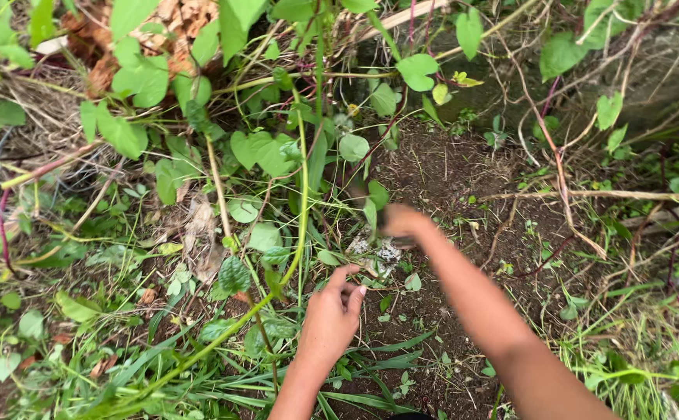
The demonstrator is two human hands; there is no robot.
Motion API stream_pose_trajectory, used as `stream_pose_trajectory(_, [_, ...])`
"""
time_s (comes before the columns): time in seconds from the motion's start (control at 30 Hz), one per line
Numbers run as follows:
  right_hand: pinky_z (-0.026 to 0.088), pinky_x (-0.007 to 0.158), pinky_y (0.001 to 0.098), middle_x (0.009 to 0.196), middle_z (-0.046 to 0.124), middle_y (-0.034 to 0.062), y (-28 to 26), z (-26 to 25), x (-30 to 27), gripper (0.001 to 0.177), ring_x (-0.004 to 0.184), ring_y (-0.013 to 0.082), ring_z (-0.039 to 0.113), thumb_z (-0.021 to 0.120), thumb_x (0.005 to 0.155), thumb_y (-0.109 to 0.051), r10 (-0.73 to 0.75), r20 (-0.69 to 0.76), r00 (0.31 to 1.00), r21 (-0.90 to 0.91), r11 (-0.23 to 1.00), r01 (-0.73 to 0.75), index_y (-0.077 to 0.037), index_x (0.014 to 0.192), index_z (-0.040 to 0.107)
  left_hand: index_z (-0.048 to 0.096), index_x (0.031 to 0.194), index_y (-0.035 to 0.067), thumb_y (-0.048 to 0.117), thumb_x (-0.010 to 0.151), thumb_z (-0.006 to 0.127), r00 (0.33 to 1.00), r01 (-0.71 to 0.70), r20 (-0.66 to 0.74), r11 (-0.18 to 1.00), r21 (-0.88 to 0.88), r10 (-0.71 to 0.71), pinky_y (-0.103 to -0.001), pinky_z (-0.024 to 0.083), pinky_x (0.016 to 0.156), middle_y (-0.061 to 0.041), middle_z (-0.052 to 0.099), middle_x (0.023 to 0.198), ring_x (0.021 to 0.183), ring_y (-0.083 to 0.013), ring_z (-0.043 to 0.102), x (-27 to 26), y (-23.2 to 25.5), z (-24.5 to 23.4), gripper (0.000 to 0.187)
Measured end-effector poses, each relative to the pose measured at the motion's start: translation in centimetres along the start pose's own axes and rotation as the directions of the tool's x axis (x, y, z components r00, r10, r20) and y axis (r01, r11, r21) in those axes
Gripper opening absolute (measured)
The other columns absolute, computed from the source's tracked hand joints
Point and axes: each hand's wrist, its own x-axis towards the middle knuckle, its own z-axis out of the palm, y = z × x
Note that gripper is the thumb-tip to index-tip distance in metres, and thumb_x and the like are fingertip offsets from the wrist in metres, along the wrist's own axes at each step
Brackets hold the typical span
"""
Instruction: The person uses a small hand hoe to loosen soil and pull weeds from a garden bed. They repeatedly scrape the ground, gather uprooted plants, and clear debris, moving across different patches of soil and vegetation.
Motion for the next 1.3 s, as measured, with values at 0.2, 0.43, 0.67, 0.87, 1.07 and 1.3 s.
stream_pose_trajectory(0.2, [0.066, 0.057, 0.0331, 0.078, 0.072, 0.0147, 3.3, -2.4, -1.2, 0.035, 0.064, 0.0215, 0.074, 0.066, 0.095, -0.004, 0.581, 0.042, 0.813, 0.948, 0.234, -0.216, 0.009, 0.127, 0.061, 0.062, 0.131, 0.011, 0.015, 0.092, 0.068, 0.999, 0.019, 0.044, 1.0, 0.018, -0.02, -0.041, 0.055, 0.062, -0.011, 0.079, 0.089, 0.061, -0.0269, 0.071, -1.3, -0.2, -0.5, 0.039])
stream_pose_trajectory(0.43, [0.056, 0.081, 0.0392, 0.113, 0.067, 0.0159, -7.9, 5.8, -2.5, 0.055, 0.094, 0.0258, 0.067, 0.08, 0.089, -0.026, -0.3, 0.107, 0.948, 0.201, 0.94, 0.275, -0.007, 0.136, 0.059, 0.064, 0.13, 0.012, 0.013, 0.092, 0.067, 0.997, -0.08, 0.006, 0.995, -0.055, 0.08, -0.038, 0.058, 0.066, -0.012, 0.078, 0.086, 0.067, -0.0227, 0.074, -2.4, 0.8, -0.6, 0.038])
stream_pose_trajectory(0.67, [0.055, 0.047, 0.0373, 0.079, 0.071, 0.0196, 0.9, -6.2, -18.2, 0.075, 0.051, 0.0234, 0.065, 0.07, 0.074, 0.018, 0.504, 0.157, 0.849, 0.488, 0.708, -0.511, 0.003, 0.143, 0.044, 0.064, 0.13, 0.011, 0.017, 0.093, 0.067, 0.996, -0.09, 0.003, 0.994, -0.06, 0.09, -0.038, 0.059, 0.069, -0.012, 0.078, 0.087, 0.07, -0.0226, 0.074, -3.3, 1.1, -2.1, 0.037])
stream_pose_trajectory(0.87, [0.062, 0.053, 0.0414, 0.087, 0.065, 0.0177, -1.6, -4.5, -12.9, 0.024, 0.062, 0.0257, 0.071, 0.062, 0.089, 0.0, 0.534, 0.037, 0.845, 0.999, 0.005, -0.047, 0.007, 0.112, 0.058, 0.065, 0.128, 0.009, 0.022, 0.089, 0.071, 0.984, -0.066, -0.164, 0.998, -0.006, 0.064, -0.04, 0.059, 0.079, -0.013, 0.074, 0.112, 0.082, -0.0262, 0.075, 0.1, -1.5, -2.1, 0.041])
stream_pose_trajectory(1.07, [0.056, 0.091, 0.0503, 0.117, 0.068, 0.0276, -15.9, 3.6, -12.5, 0.053, 0.106, 0.0407, 0.069, 0.063, 0.089, -0.01, 0.167, -0.008, 0.986, 0.035, 0.985, -0.167, 0.001, 0.138, 0.046, 0.057, 0.136, 0.0, 0.022, 0.088, 0.075, 0.881, -0.102, -0.437, 0.976, 0.193, 0.179, -0.049, 0.043, 0.103, -0.028, 0.063, 0.125, 0.119, -0.0413, 0.059, 5.2, -1.2, -0.1, 0.056])
stream_pose_trajectory(1.3, [0.057, 0.089, 0.0446, 0.11, 0.071, 0.025, -11.3, 5.9, -18.8, 0.045, 0.1, 0.0363, 0.071, 0.068, 0.075, -0.007, 0.285, 0.025, 0.958, 0.237, 0.93, -0.282, -0.001, 0.119, 0.065, 0.059, 0.134, 0.0, 0.02, 0.088, 0.073, 0.891, -0.292, -0.367, 0.956, -0.015, 0.267, -0.042, 0.043, 0.11, -0.023, 0.063, 0.135, 0.126, -0.0383, 0.06, 8.8, 3.0, 4.5, 0.052])
